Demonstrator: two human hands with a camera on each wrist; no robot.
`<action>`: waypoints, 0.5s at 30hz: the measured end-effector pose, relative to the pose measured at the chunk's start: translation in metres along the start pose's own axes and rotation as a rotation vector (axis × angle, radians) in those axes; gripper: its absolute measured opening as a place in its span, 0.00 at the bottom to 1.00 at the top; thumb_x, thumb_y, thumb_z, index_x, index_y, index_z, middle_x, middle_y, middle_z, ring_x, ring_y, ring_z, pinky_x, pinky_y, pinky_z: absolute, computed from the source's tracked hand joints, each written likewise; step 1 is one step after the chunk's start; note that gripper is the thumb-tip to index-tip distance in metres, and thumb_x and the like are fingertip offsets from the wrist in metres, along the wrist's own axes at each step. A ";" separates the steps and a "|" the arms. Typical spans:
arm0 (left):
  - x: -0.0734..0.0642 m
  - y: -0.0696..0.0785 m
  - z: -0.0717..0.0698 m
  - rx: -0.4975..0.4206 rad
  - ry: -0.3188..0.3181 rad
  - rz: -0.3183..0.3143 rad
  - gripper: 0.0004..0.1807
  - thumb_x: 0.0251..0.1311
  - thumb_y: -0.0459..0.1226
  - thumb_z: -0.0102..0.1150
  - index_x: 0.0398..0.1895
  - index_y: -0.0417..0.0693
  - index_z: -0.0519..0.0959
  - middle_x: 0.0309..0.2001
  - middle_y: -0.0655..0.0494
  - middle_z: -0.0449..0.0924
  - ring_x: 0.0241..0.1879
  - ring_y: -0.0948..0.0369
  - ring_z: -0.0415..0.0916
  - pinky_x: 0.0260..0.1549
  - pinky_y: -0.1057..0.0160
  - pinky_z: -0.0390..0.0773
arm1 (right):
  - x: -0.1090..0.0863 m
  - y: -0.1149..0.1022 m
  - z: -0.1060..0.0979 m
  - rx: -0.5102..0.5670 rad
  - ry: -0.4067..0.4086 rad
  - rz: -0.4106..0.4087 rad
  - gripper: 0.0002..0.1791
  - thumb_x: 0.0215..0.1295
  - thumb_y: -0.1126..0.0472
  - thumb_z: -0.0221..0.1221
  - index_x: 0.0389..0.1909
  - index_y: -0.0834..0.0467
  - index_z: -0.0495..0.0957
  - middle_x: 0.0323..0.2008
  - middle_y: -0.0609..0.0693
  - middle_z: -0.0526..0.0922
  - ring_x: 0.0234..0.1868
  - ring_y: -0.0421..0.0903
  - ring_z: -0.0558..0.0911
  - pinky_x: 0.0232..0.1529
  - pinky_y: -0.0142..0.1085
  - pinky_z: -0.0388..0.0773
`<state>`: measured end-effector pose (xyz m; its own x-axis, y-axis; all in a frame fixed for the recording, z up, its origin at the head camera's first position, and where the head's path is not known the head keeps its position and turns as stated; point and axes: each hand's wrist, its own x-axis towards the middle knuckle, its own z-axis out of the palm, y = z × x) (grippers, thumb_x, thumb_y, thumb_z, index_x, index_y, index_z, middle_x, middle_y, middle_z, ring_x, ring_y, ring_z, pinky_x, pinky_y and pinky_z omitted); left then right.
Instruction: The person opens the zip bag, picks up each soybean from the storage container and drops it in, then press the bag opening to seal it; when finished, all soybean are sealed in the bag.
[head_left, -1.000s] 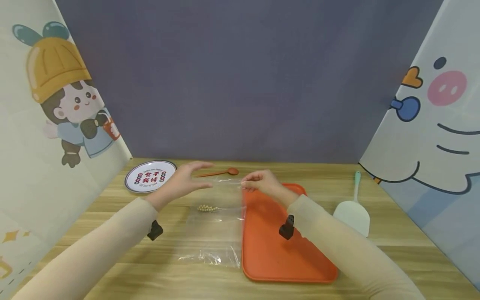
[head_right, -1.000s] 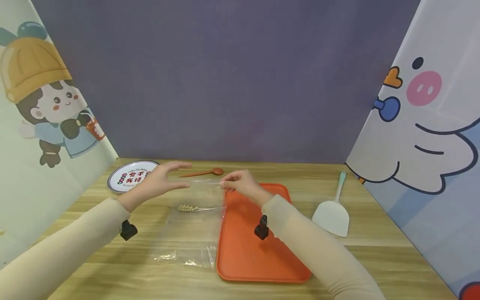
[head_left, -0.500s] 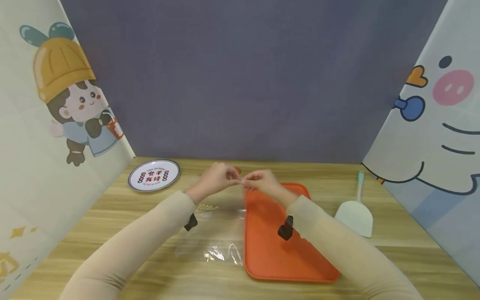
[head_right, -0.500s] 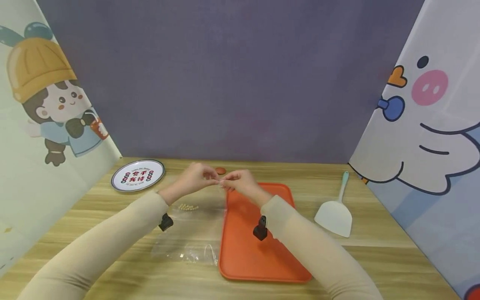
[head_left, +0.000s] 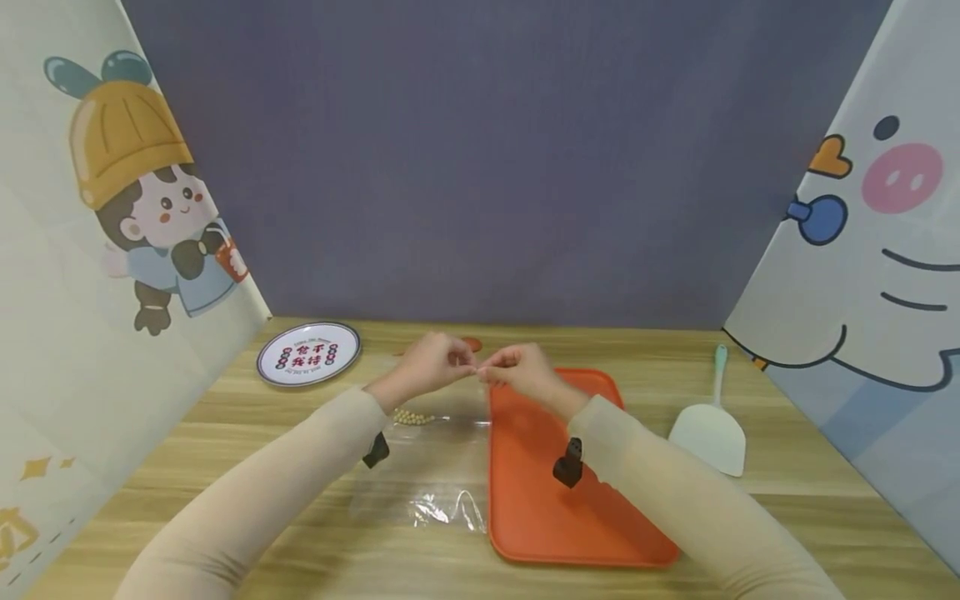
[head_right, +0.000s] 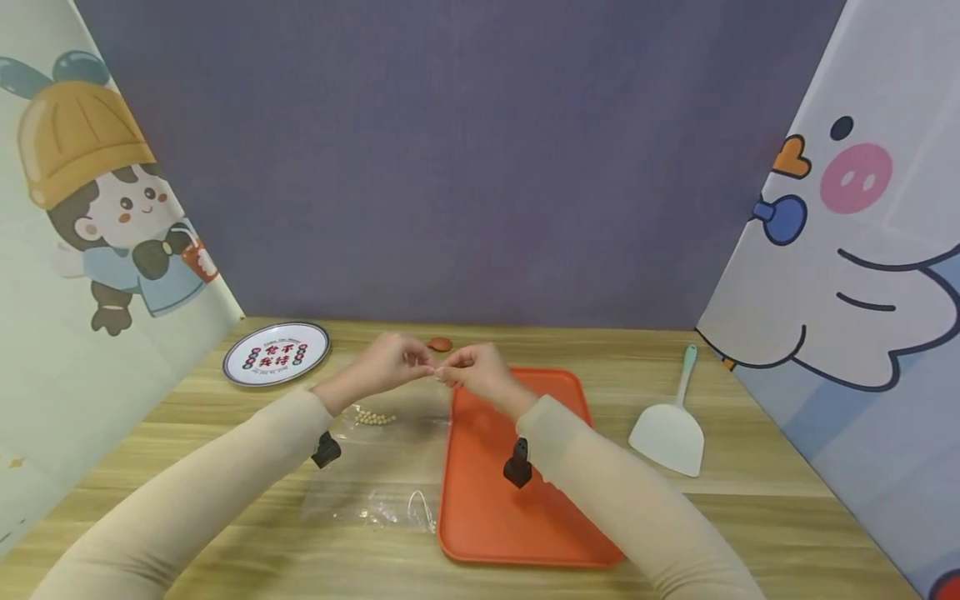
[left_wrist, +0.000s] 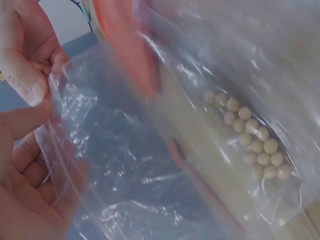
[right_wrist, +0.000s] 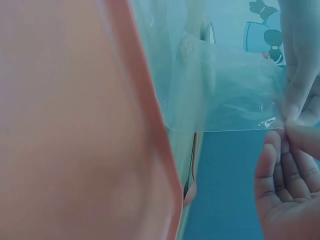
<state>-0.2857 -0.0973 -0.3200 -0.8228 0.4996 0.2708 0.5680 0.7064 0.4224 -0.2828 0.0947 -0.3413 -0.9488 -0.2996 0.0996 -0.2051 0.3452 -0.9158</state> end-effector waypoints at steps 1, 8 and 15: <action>0.000 -0.002 0.000 -0.008 -0.002 0.003 0.04 0.58 0.40 0.66 0.30 0.50 0.85 0.29 0.60 0.85 0.25 0.67 0.72 0.26 0.69 0.73 | 0.000 0.000 0.001 0.003 0.004 0.002 0.08 0.58 0.62 0.67 0.34 0.63 0.86 0.26 0.51 0.88 0.31 0.56 0.84 0.41 0.52 0.82; -0.006 -0.015 -0.010 -0.040 0.001 0.017 0.03 0.57 0.38 0.66 0.31 0.48 0.85 0.28 0.58 0.84 0.26 0.66 0.72 0.28 0.68 0.74 | 0.000 -0.002 0.004 0.054 0.032 0.004 0.09 0.57 0.65 0.67 0.34 0.68 0.85 0.24 0.53 0.87 0.25 0.48 0.83 0.30 0.35 0.82; -0.017 -0.032 -0.022 -0.072 0.012 -0.021 0.04 0.57 0.37 0.66 0.30 0.45 0.85 0.26 0.56 0.83 0.24 0.65 0.71 0.27 0.68 0.73 | 0.000 0.003 0.001 0.088 0.055 0.042 0.08 0.58 0.65 0.67 0.34 0.66 0.85 0.24 0.50 0.87 0.33 0.58 0.85 0.41 0.53 0.82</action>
<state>-0.2904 -0.1395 -0.3186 -0.8349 0.4790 0.2710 0.5481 0.6788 0.4887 -0.2836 0.0946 -0.3443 -0.9685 -0.2361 0.0793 -0.1452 0.2765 -0.9500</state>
